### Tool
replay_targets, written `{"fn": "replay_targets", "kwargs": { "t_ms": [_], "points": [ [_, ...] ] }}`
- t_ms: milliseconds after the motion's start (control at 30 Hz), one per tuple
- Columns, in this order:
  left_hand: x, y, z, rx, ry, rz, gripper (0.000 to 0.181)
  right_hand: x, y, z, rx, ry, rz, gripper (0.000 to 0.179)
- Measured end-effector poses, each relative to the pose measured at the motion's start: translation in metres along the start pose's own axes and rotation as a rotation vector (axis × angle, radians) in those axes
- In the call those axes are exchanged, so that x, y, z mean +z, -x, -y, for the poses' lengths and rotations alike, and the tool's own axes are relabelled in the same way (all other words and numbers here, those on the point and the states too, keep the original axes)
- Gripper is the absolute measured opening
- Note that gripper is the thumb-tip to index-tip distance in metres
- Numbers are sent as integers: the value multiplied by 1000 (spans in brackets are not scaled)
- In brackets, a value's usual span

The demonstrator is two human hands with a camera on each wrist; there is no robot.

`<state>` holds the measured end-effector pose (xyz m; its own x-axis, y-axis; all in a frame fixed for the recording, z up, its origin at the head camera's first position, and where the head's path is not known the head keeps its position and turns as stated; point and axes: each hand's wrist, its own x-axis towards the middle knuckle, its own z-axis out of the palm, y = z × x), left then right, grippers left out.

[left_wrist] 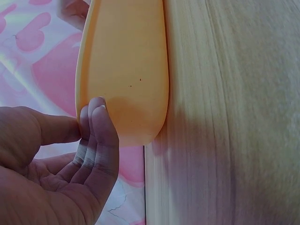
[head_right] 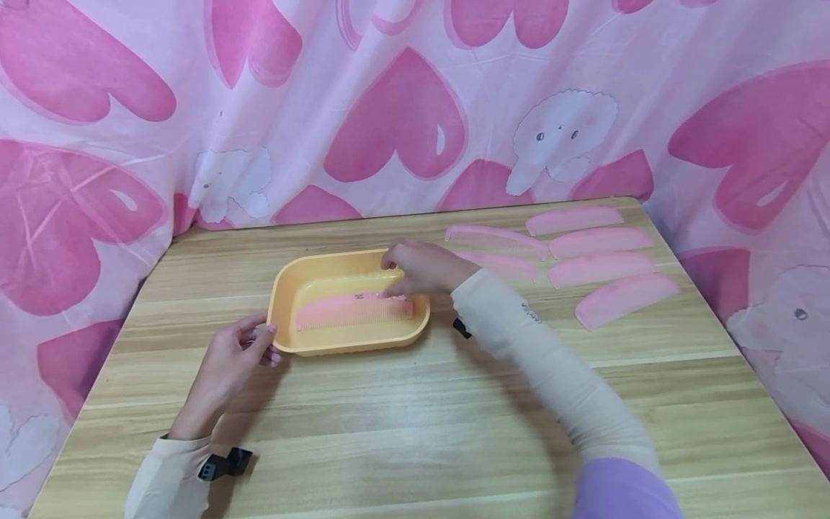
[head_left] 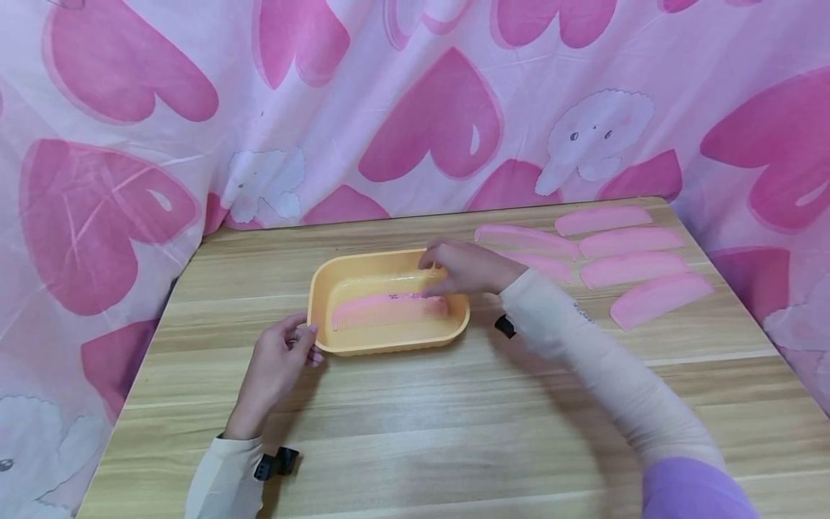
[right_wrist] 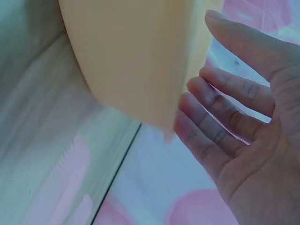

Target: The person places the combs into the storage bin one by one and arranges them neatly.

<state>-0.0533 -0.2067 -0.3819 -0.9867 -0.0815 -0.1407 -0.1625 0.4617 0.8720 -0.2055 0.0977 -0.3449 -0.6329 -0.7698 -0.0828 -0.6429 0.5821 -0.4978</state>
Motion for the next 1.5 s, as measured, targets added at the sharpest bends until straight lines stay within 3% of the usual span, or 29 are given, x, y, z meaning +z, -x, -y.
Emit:
{"fn": "replay_targets", "kwargs": {
  "t_ms": [267,633,1100,1500],
  "points": [
    [1,0,1,8,0,1,39,-19,26,-18,-1,-5,-101,43],
    [1,1,2,-2,-36,-1,39,-35,63,-51,161,7,-187,42],
    [1,1,2,-16,-35,-2,40,-35,107,-100,296,-45,-180,53],
    [2,1,3,-1,-52,-3,39,-32,122,-122,379,-112,-150,62]
  ]
}}
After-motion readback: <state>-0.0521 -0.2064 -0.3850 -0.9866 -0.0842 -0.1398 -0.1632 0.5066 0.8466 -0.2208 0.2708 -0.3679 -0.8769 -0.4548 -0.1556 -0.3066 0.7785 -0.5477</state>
